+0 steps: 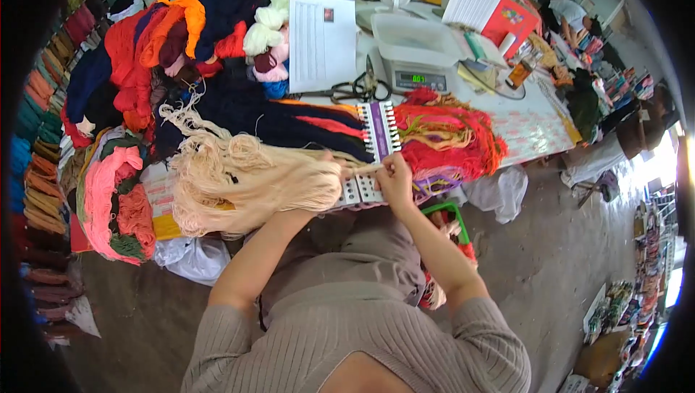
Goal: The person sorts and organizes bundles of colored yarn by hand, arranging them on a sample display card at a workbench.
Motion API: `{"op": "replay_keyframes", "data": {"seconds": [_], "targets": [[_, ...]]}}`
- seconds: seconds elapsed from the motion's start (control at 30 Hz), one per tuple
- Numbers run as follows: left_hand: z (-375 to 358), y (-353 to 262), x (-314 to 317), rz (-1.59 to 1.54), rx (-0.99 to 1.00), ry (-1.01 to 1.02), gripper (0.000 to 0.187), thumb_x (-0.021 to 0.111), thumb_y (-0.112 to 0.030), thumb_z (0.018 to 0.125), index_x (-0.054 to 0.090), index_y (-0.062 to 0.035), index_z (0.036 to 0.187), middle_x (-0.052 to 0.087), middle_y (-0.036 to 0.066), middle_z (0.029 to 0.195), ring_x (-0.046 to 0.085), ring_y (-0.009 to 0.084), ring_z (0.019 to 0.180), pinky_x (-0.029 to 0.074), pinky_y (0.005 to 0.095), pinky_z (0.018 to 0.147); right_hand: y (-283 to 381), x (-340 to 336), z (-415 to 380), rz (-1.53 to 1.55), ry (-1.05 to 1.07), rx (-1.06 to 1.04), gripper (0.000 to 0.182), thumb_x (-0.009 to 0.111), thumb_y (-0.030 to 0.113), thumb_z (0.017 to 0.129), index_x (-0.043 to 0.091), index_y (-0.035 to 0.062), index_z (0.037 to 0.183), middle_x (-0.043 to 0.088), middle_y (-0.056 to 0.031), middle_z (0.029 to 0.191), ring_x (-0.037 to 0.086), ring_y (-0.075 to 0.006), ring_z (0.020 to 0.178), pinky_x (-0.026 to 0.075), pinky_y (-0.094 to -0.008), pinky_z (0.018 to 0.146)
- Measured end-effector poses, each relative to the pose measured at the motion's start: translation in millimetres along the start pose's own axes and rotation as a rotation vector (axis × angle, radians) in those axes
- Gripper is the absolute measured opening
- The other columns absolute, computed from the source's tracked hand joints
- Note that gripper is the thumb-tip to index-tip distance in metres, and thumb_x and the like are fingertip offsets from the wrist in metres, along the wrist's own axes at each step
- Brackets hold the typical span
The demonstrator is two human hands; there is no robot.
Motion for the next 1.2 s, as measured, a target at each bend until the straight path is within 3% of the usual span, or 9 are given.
{"op": "replay_keyframes", "data": {"seconds": [0.13, 0.2, 0.27, 0.3, 0.33, 0.43, 0.6, 1.0, 1.2], "targets": [[5.5, 7.4, 14.8, 0.357, -0.064, 0.250, 0.016, 0.046, -0.024, 0.086, 0.056, -0.0138, 0.094, 0.059, 0.008, 0.088, 0.058, 0.0271, 0.080, 0.044, 0.0420, 0.071, -8.5, 0.3, 2.9, -0.258, -0.019, -0.055, 0.018, 0.061, 0.001, 0.074, 0.049, 0.0035, 0.086, 0.052, -0.0080, 0.060, 0.053, -0.0157, 0.049, 0.043, -0.0290, 0.046], [-19.3, -36.8, -20.5, 0.827, 0.439, -0.138, 0.015, 0.047, -0.024, 0.086, 0.056, -0.0126, 0.089, 0.058, 0.009, 0.080, 0.056, 0.0283, 0.074, 0.044, 0.0404, 0.069, 2.3, 12.2, -4.8, -0.551, 0.026, -0.075, 0.025, 0.064, 0.017, 0.072, 0.053, 0.0083, 0.092, 0.056, -0.0101, 0.070, 0.059, -0.0284, 0.061, 0.046, -0.0379, 0.055], [-20.5, -24.0, -64.1, 0.679, 0.141, -0.124, 0.012, 0.053, -0.023, 0.086, 0.056, -0.0114, 0.086, 0.054, 0.009, 0.078, 0.052, 0.0283, 0.070, 0.043, 0.0369, 0.064, 36.8, 33.6, -14.0, -0.696, 0.194, -0.319, 0.029, 0.064, 0.027, 0.073, 0.055, 0.0102, 0.094, 0.056, -0.0092, 0.081, 0.060, -0.0314, 0.069, 0.047, -0.0407, 0.057], [-29.2, -18.6, -87.1, 0.682, 0.152, -0.184, 0.012, 0.054, -0.023, 0.087, 0.056, -0.0106, 0.086, 0.053, 0.009, 0.080, 0.052, 0.0275, 0.071, 0.043, 0.0358, 0.063, 42.7, 37.8, -16.5, -0.736, 0.207, -0.334, 0.034, 0.065, 0.032, 0.072, 0.055, 0.0111, 0.097, 0.055, -0.0092, 0.088, 0.060, -0.0317, 0.071, 0.047, -0.0427, 0.060], [-30.8, 33.9, -98.8, -0.123, 0.138, -0.239, 0.014, 0.056, -0.020, 0.086, 0.058, -0.0105, 0.096, 0.052, 0.010, 0.086, 0.052, 0.0265, 0.076, 0.043, 0.0348, 0.063, 46.6, 42.4, -16.7, -0.791, 0.240, -0.313, 0.037, 0.066, 0.033, 0.071, 0.055, 0.0108, 0.099, 0.054, -0.0097, 0.089, 0.060, -0.0313, 0.072, 0.048, -0.0424, 0.060], [-23.7, -43.3, -86.8, 0.956, 0.078, -0.099, 0.035, 0.047, -0.027, 0.089, 0.053, -0.0175, 0.122, 0.055, 0.011, 0.091, 0.055, 0.0279, 0.084, 0.045, 0.0389, 0.067, 39.2, 46.6, -13.5, -0.797, 0.269, -0.283, 0.038, 0.064, 0.034, 0.072, 0.055, 0.0123, 0.102, 0.055, -0.0064, 0.088, 0.060, -0.0281, 0.076, 0.047, -0.0406, 0.063], [-7.4, 3.0, 22.8, 0.684, 0.323, 0.107, 0.018, 0.047, -0.023, 0.084, 0.055, -0.0129, 0.097, 0.058, 0.011, 0.093, 0.058, 0.0308, 0.086, 0.046, 0.0427, 0.075, 41.1, 44.5, -13.7, -0.790, 0.240, -0.284, 0.034, 0.064, 0.033, 0.072, 0.057, 0.0135, 0.099, 0.055, -0.0053, 0.086, 0.060, -0.0265, 0.074, 0.047, -0.0396, 0.061], [8.0, -28.6, 13.3, 0.641, 0.166, 0.272, 0.022, 0.051, -0.025, 0.078, 0.061, -0.0087, 0.088, 0.063, 0.011, 0.084, 0.061, 0.0292, 0.079, 0.048, 0.0416, 0.069, 31.4, 43.5, -7.0, -0.639, 0.258, -0.187, 0.029, 0.064, 0.023, 0.072, 0.061, 0.0105, 0.098, 0.059, -0.0052, 0.086, 0.060, -0.0196, 0.073, 0.047, -0.0317, 0.064], [18.0, -15.4, -105.1, 0.930, 0.137, 0.049, 0.012, 0.054, -0.019, 0.071, 0.062, -0.0098, 0.073, 0.063, 0.012, 0.074, 0.062, 0.0286, 0.070, 0.049, 0.0406, 0.063, 39.0, 48.0, -10.5, -0.694, 0.277, -0.227, 0.027, 0.063, 0.024, 0.072, 0.059, 0.0103, 0.095, 0.055, -0.0067, 0.082, 0.058, -0.0235, 0.071, 0.045, -0.0364, 0.060]]}}
Point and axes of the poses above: each hand's wrist, its own z-axis towards the middle knuckle, its own x-axis out of the palm, y = z × x, the point moved 10 cm from there along z, towards the middle knuckle
